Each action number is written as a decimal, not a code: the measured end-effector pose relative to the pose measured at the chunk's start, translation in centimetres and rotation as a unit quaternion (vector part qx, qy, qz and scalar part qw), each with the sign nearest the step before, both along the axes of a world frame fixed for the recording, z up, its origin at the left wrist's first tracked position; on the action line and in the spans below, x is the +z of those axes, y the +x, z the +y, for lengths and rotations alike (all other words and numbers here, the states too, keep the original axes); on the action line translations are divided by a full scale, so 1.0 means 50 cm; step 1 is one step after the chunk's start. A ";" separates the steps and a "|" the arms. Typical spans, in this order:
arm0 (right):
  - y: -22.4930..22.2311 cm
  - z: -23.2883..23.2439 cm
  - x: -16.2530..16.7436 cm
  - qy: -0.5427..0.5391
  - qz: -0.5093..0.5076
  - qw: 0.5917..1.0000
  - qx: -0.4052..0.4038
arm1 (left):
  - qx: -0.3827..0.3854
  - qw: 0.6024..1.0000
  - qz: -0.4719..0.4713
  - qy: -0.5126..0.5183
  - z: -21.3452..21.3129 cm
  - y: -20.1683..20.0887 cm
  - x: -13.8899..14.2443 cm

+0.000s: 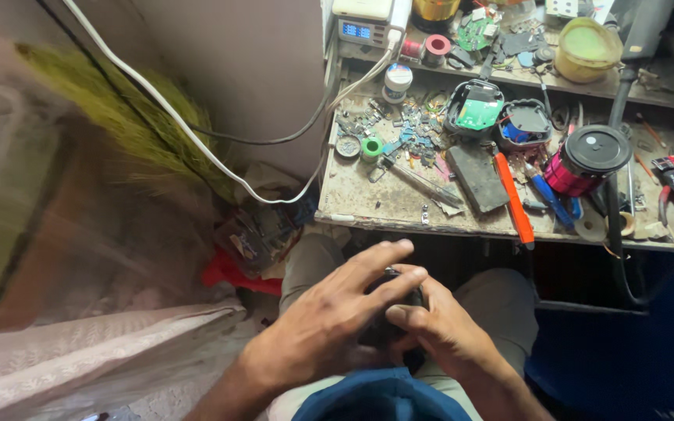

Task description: The person sits at a cluttered repair bench holding a small cylindrical speaker. They pry open its housing with a flat blade tool, separate the driver and internal parts, work on the components, then reassemble the housing by pressing and twisting the sections back together by hand.

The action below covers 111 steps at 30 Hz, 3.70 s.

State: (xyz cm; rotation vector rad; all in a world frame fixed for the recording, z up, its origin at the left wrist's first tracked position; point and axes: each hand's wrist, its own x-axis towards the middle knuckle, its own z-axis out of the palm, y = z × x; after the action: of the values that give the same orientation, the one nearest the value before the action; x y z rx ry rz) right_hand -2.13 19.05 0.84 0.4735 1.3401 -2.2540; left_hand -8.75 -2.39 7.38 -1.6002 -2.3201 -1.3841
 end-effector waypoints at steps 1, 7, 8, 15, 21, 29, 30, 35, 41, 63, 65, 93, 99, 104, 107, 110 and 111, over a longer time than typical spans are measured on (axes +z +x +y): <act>-0.002 0.002 0.002 -0.011 -0.009 1.000 0.006 | -0.003 1.000 -0.023 -0.011 0.002 -0.007 0.008; -0.023 0.039 0.053 -0.177 0.098 0.978 0.055 | 0.018 0.995 -0.094 0.001 0.016 -0.073 0.067; -0.034 0.041 0.064 -0.124 0.104 0.985 0.052 | 0.033 0.996 -0.078 0.013 0.017 -0.084 0.078; -0.044 -0.007 0.123 -0.002 0.209 0.977 -0.047 | 0.057 0.994 -0.092 0.032 0.034 -0.092 0.142; -0.037 -0.019 0.122 -0.059 0.273 0.955 -0.102 | 0.052 0.989 -0.138 0.017 0.040 -0.086 0.171; -0.039 -0.016 0.093 -0.125 0.291 0.941 -0.118 | 0.006 0.992 -0.123 0.037 0.045 -0.093 0.172; -0.039 -0.015 0.090 -0.128 0.292 0.940 -0.119 | 0.005 0.992 -0.122 0.038 0.046 -0.092 0.170; -0.033 -0.014 0.084 -0.119 0.311 0.936 -0.117 | 0.022 0.994 -0.097 0.041 0.048 -0.081 0.163; -0.028 -0.022 0.090 -0.143 0.330 0.924 -0.128 | 0.027 0.997 -0.067 0.039 0.048 -0.067 0.171; 0.023 -0.022 0.140 0.034 0.359 0.924 -0.125 | 0.013 0.997 0.020 0.080 0.069 -0.050 0.167; 0.022 -0.021 0.141 0.004 0.344 0.931 -0.121 | 0.010 0.997 0.014 0.080 0.071 -0.052 0.162; -0.011 0.012 0.100 -0.141 0.243 0.955 -0.099 | 0.033 0.999 0.003 0.015 0.077 -0.064 0.112; -0.009 0.017 0.082 -0.190 0.215 0.953 -0.095 | 0.134 0.988 0.063 0.032 0.089 -0.037 0.079; 0.000 0.017 0.066 -0.219 0.165 0.957 -0.094 | 0.172 0.983 0.041 0.054 0.094 -0.016 0.054; 0.007 0.019 0.049 -0.215 0.099 0.962 -0.140 | 0.174 0.978 0.070 0.093 0.100 -0.002 0.036; 0.013 0.021 0.026 -0.236 0.082 0.956 -0.152 | 0.172 0.977 0.079 0.101 0.097 0.005 0.019; 0.015 0.023 0.018 -0.248 0.085 0.954 -0.146 | 0.175 0.977 0.074 0.097 0.096 0.006 0.014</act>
State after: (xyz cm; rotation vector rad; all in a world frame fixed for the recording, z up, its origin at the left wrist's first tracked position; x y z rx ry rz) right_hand -1.38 20.19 1.76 0.3179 0.7566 -2.8112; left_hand -8.44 2.39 8.06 -1.1323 -2.1687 -1.3122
